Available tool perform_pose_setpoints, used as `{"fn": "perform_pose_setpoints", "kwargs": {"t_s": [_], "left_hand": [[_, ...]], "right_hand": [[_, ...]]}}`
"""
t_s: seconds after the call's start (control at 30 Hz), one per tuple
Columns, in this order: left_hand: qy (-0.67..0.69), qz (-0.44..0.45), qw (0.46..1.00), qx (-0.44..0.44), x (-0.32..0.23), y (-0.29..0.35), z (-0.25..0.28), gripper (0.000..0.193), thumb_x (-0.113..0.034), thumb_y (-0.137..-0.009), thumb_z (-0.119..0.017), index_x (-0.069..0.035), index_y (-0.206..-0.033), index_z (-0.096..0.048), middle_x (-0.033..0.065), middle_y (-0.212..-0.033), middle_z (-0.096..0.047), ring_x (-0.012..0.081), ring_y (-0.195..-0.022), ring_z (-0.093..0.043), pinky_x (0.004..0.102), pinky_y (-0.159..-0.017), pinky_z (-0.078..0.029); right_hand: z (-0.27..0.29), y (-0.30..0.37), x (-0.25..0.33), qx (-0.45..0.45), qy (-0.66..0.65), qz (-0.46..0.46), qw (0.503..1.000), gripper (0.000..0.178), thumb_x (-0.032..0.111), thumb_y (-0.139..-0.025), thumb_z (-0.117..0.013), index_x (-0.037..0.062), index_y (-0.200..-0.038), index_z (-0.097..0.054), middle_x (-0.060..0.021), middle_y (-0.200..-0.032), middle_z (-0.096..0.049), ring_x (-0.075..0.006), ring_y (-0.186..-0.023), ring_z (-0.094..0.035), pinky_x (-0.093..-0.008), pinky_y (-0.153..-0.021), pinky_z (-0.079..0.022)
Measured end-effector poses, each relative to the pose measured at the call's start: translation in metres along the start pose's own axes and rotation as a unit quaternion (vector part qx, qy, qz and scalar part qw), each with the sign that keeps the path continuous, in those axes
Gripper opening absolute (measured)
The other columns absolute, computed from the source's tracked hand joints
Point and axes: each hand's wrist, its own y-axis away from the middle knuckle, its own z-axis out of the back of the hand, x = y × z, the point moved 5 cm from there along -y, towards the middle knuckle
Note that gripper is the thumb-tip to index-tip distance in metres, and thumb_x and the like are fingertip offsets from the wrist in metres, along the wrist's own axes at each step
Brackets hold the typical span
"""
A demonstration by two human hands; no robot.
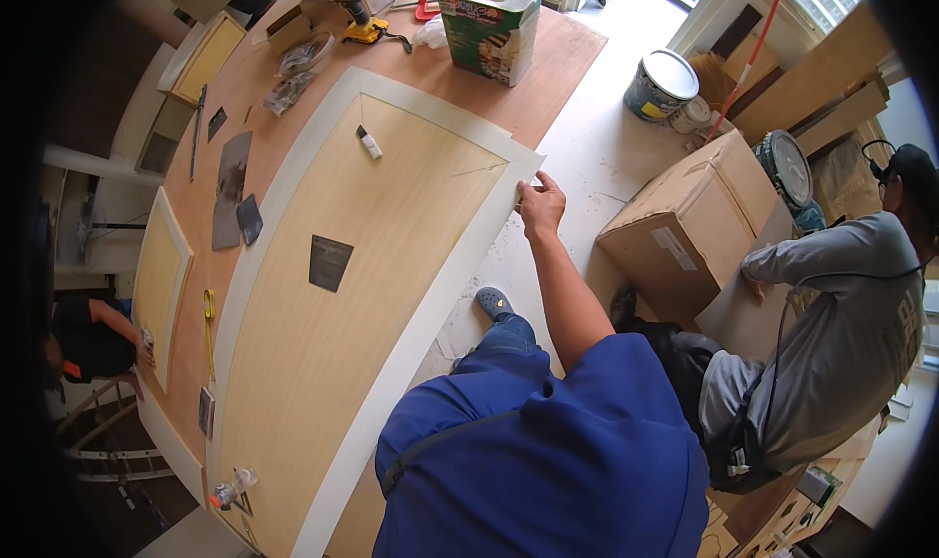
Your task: The person applies a long strip of veneer or trim to the edge of a large wooden panel, pressing it down by hand and using a small sanding block to smooth the edges and ensure adhesion.
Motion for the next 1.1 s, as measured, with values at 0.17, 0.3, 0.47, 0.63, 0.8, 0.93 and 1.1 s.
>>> {"fn": "perform_pose_setpoints", "kwargs": {"t_s": [0.17,0.3,0.47,0.63,0.8,0.93,1.1], "left_hand": [[0.001,0.002,1.0,0.0,-0.004,0.0,-0.001,0.047,-0.021,-0.091,-0.054,0.006,-0.13,-0.053,0.0259,-0.123,-0.058,0.038,-0.112,-0.057,0.0471,-0.096,-0.045],[0.001,0.003,1.0,0.001,-0.004,0.001,0.001,0.047,-0.02,-0.091,-0.054,0.006,-0.13,-0.053,0.0257,-0.123,-0.058,0.0377,-0.112,-0.057,0.0469,-0.096,-0.045],[0.001,0.002,1.0,0.003,-0.005,0.002,0.001,0.047,-0.019,-0.091,-0.054,0.006,-0.13,-0.053,0.0254,-0.124,-0.058,0.0373,-0.112,-0.057,0.0466,-0.096,-0.045],[0.001,0.004,1.0,0.004,-0.006,0.004,0.003,0.046,-0.019,-0.091,-0.054,0.006,-0.13,-0.053,0.0252,-0.124,-0.058,0.037,-0.113,-0.057,0.0464,-0.097,-0.045],[0.004,0.005,1.0,0.004,-0.008,0.003,0.001,0.046,-0.018,-0.091,-0.054,0.006,-0.131,-0.053,0.0249,-0.124,-0.058,0.0367,-0.113,-0.057,0.0461,-0.097,-0.044],[0.007,0.007,1.0,0.005,-0.01,0.005,-0.001,0.046,-0.018,-0.091,-0.055,0.006,-0.131,-0.053,0.0247,-0.125,-0.058,0.0364,-0.114,-0.057,0.0459,-0.097,-0.044],[0.013,0.01,1.0,0.004,-0.012,0.006,-0.005,0.046,-0.017,-0.091,-0.055,0.005,-0.131,-0.053,0.0244,-0.125,-0.057,0.0361,-0.114,-0.056,0.0456,-0.098,-0.044]], "right_hand": [[0.005,-0.017,0.002,-0.034,0.058,0.019,0.998,0.048,0.01,-0.083,-0.073,-0.0064,-0.124,-0.056,-0.011,-0.088,-0.065,-0.0175,-0.071,-0.065,-0.0304,-0.056,-0.057],[0.003,-0.023,0.009,-0.063,0.093,0.031,0.993,0.049,0.012,-0.082,-0.073,-0.0078,-0.123,-0.056,-0.0122,-0.091,-0.065,-0.0192,-0.073,-0.066,-0.0305,-0.057,-0.057],[0.004,-0.036,0.002,-0.057,0.115,0.038,0.991,0.051,0.013,-0.081,-0.074,-0.0082,-0.123,-0.056,-0.0141,-0.092,-0.066,-0.0211,-0.075,-0.067,-0.0311,-0.059,-0.058],[0.002,-0.03,0.013,-0.065,0.138,0.038,0.988,0.048,0.014,-0.079,-0.075,-0.0085,-0.119,-0.059,-0.0153,-0.092,-0.067,-0.0214,-0.075,-0.068,-0.0305,-0.06,-0.057],[0.004,-0.043,0.007,-0.101,0.195,0.075,0.973,0.045,0.017,-0.078,-0.077,-0.0082,-0.113,-0.063,-0.0162,-0.092,-0.068,-0.0211,-0.073,-0.067,-0.0307,-0.064,-0.055],[0.0,-0.041,0.01,-0.121,0.207,0.064,0.969,0.047,0.022,-0.076,-0.078,-0.0077,-0.109,-0.063,-0.0167,-0.093,-0.068,-0.0229,-0.078,-0.066,-0.0324,-0.072,-0.054],[-0.003,-0.041,0.009,-0.124,0.235,0.054,0.962,0.06,0.031,-0.071,-0.082,-0.0055,-0.111,-0.056,-0.0168,-0.102,-0.064,-0.0255,-0.091,-0.063,-0.0342,-0.082,-0.051]]}}
